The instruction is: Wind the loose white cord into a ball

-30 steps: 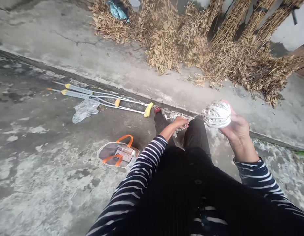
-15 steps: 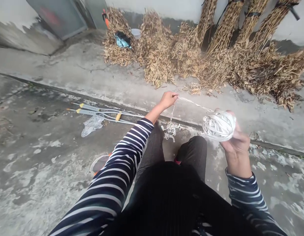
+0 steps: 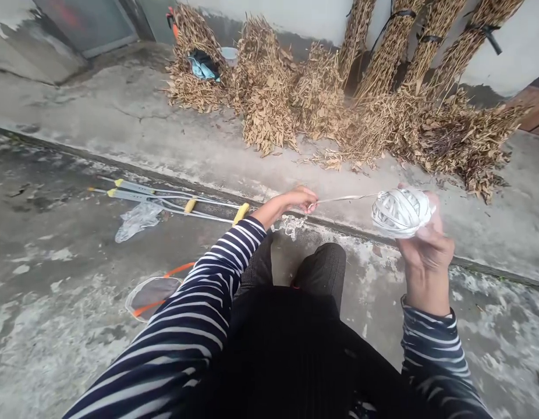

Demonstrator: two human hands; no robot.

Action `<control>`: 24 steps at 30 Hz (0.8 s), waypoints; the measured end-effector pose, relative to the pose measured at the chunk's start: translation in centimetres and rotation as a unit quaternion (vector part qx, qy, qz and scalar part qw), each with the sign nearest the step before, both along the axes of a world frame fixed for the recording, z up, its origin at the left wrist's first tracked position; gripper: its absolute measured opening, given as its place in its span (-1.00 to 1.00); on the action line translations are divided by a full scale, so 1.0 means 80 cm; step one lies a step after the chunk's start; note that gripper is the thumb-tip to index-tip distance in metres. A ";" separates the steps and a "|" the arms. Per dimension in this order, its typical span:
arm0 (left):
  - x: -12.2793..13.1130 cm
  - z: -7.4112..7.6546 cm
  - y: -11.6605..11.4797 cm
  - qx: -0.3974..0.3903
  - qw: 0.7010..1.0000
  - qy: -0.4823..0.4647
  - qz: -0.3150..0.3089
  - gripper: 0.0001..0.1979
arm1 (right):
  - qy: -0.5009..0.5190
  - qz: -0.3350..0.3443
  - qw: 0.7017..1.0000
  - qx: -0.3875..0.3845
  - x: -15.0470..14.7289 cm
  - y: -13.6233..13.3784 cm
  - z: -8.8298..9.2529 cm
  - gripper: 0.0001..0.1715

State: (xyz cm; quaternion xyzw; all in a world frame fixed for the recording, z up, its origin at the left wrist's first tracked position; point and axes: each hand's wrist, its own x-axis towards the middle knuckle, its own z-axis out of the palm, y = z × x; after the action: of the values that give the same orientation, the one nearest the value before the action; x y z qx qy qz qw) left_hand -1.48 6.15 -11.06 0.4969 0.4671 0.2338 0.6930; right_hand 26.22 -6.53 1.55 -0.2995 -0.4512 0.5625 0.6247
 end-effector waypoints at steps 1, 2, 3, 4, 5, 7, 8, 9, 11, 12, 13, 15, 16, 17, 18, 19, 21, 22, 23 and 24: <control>-0.003 -0.006 -0.006 -0.017 0.999 0.000 -0.030 -0.95 | -0.007 0.003 1.000 -0.002 0.003 0.001 -0.003 -0.33; -0.006 -0.011 -0.014 -0.030 0.998 0.004 -0.057 -0.96 | -0.015 0.009 1.000 -0.007 0.006 0.003 -0.006 -0.31; -0.006 -0.016 -0.022 -0.042 0.996 0.010 -0.082 -0.95 | -0.025 0.018 0.999 -0.012 0.007 0.004 -0.009 -0.29; -0.005 -0.019 -0.031 -0.053 0.992 0.015 -0.111 -0.94 | -0.037 0.030 0.999 -0.014 0.008 0.006 -0.011 -0.27; -0.002 -0.021 -0.040 -0.062 0.988 0.014 -0.142 -0.93 | -0.054 0.040 0.998 -0.010 0.008 0.008 -0.012 -0.26; 0.008 -0.022 -0.062 -0.079 0.975 -0.008 -0.208 -0.88 | -0.111 0.050 0.992 0.015 0.006 0.015 -0.012 -0.28; 0.013 -0.020 -0.074 -0.086 0.967 -0.029 -0.238 -0.84 | -0.148 0.049 0.987 0.035 0.004 0.020 -0.011 -0.30; 0.019 -0.018 -0.086 -0.092 0.958 -0.055 -0.267 -0.80 | -0.185 0.046 0.980 0.057 0.001 0.026 -0.010 -0.33; 0.029 -0.008 -0.111 -0.105 0.938 -0.109 -0.311 -0.72 | -0.244 0.033 0.965 0.093 -0.007 0.039 -0.009 -0.36; 0.033 -0.001 -0.122 -0.112 0.930 -0.133 -0.323 -0.69 | -0.263 0.025 0.959 0.106 -0.013 0.047 -0.011 -0.37; 0.034 0.006 -0.131 -0.115 0.926 -0.155 -0.324 -0.66 | -0.278 0.015 0.953 0.119 -0.020 0.054 -0.014 -0.36; 0.033 0.023 -0.145 -0.107 0.929 -0.191 -0.297 -0.61 | -0.310 -0.014 0.940 0.141 -0.039 0.066 -0.026 -0.36; 0.029 0.031 -0.149 -0.099 0.935 -0.205 -0.273 -0.59 | -0.325 -0.029 0.934 0.149 -0.050 0.070 -0.035 -0.36; 0.023 0.039 -0.151 -0.089 0.941 -0.216 -0.245 -0.57 | -0.336 -0.041 0.928 0.154 -0.062 0.074 -0.046 -0.36; 0.016 0.046 -0.151 -0.076 0.948 -0.224 -0.215 -0.56 | -0.342 -0.049 0.925 0.156 -0.074 0.075 -0.058 -0.36; 0.007 0.051 -0.151 -0.063 0.954 -0.230 -0.183 -0.56 | -0.345 -0.051 0.924 0.154 -0.086 0.075 -0.070 -0.35; -0.013 0.058 -0.149 -0.040 0.963 -0.236 -0.128 -0.55 | -0.346 -0.040 0.927 0.139 -0.108 0.071 -0.093 -0.34; -0.023 0.059 -0.149 -0.032 0.965 -0.239 -0.104 -0.55 | -0.345 -0.030 0.929 0.130 -0.118 0.067 -0.104 -0.32; -0.032 0.060 -0.150 -0.029 0.966 -0.243 -0.082 -0.54 | -0.342 -0.016 0.932 0.117 -0.127 0.061 -0.113 -0.30; -0.040 0.059 -0.151 -0.030 0.966 -0.250 -0.061 -0.53 | -0.335 0.001 0.937 0.099 -0.136 0.056 -0.120 -0.29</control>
State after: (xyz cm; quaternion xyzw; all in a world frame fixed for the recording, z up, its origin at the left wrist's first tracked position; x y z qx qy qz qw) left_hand -4.64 -5.92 -6.34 0.4294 0.2543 0.2938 0.8152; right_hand 15.38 -2.09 -8.08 -0.4067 -0.6880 0.3827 0.4633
